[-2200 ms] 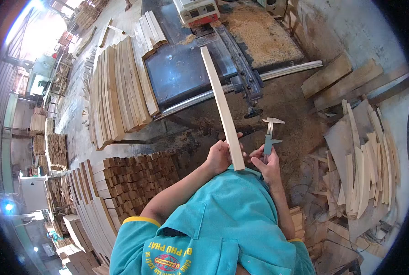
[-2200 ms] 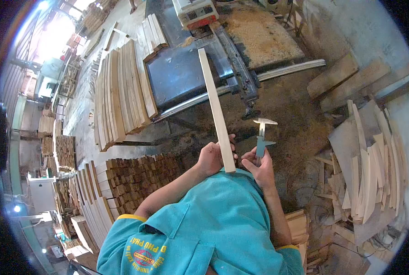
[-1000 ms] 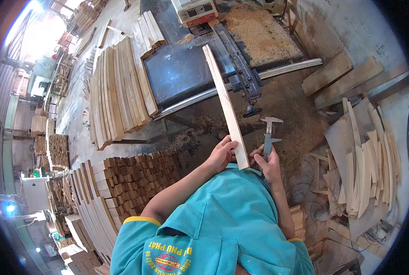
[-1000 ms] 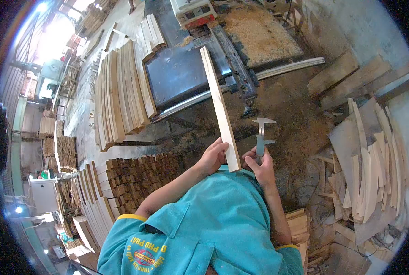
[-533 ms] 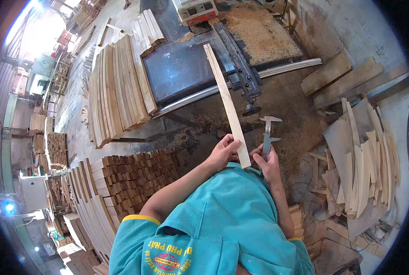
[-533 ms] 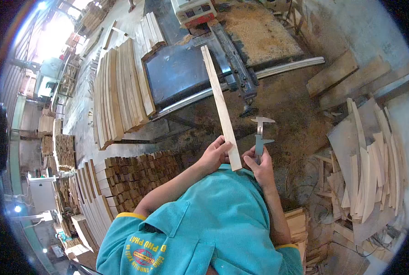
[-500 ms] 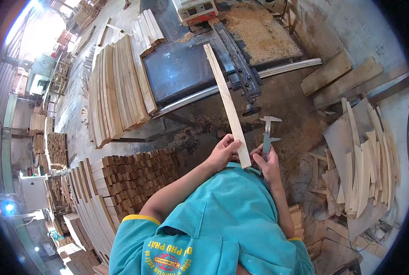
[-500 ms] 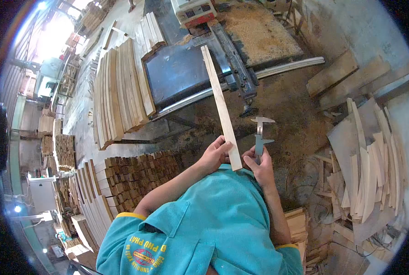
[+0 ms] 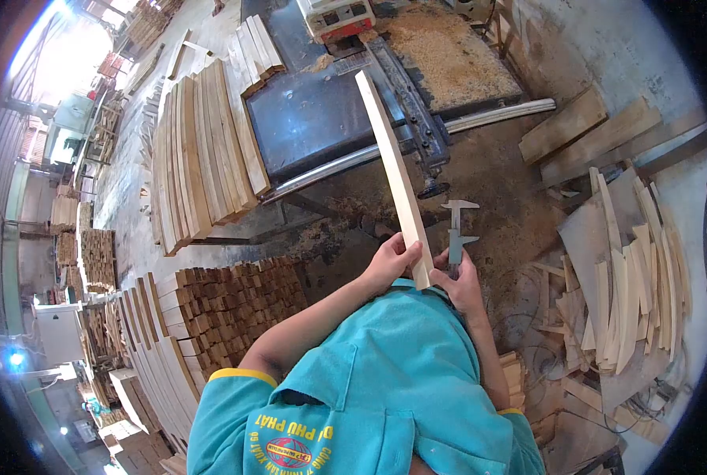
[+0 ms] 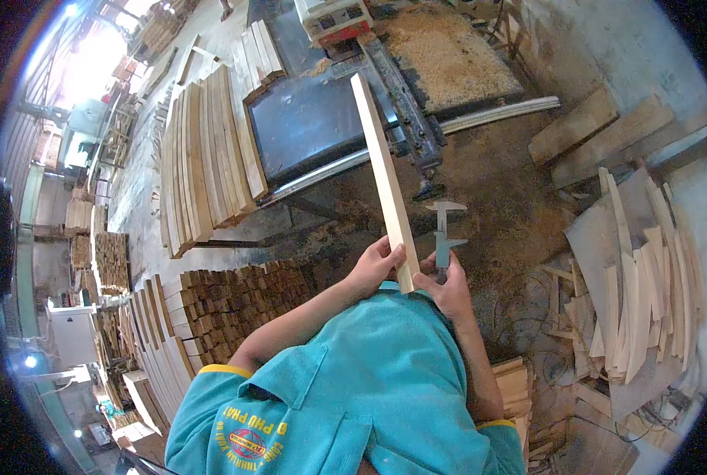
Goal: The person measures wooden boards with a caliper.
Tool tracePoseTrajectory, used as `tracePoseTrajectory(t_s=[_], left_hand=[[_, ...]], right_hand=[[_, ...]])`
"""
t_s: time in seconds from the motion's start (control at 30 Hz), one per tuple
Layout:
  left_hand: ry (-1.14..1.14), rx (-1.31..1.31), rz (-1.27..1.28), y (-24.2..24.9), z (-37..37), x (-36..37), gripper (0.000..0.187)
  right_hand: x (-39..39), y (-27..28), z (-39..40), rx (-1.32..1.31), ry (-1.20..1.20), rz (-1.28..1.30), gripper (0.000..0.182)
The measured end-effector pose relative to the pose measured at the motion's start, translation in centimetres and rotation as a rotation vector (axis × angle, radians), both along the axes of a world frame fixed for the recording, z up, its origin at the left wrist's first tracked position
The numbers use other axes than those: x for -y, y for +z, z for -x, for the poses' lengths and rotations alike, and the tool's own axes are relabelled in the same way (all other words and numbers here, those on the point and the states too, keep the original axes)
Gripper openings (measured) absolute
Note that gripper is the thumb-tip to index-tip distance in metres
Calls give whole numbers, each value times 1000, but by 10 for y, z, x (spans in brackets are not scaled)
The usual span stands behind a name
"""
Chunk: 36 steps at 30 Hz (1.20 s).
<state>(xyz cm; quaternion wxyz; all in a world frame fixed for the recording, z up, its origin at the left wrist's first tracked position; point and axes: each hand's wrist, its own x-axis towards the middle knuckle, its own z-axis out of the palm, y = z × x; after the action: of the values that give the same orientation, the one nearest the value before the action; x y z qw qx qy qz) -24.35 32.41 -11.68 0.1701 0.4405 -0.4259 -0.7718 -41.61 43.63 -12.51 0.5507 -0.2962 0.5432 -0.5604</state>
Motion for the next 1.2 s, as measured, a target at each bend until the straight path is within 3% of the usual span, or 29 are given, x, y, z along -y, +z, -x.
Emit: tracePoseTrajectory(t_s=[0.37,0.43,0.57,0.63,0.73,1.03,1.2], left_hand=[[62,-68,-77,-8,-1,2,29],[63,-76,-64,-9,-1,2,29],[98,-155,-185,-9,-3,2,27],[105,-175,-220,-12,-4,3,25],[106,-251,-315,-2,-4,5,26],[155,-162,-287,8,-2,2,36],[167,-252,-371,14,-4,3,52]], right_hand=[[-2,-9,2,-54,-51,34,34],[-3,-6,2,71,-65,-38,33],[-4,-9,2,34,-60,-21,33],[-4,-5,2,-56,-64,25,36],[-4,-4,2,9,-82,24,44],[-5,-2,0,118,-70,101,52],[-5,0,0,170,-65,99,50]])
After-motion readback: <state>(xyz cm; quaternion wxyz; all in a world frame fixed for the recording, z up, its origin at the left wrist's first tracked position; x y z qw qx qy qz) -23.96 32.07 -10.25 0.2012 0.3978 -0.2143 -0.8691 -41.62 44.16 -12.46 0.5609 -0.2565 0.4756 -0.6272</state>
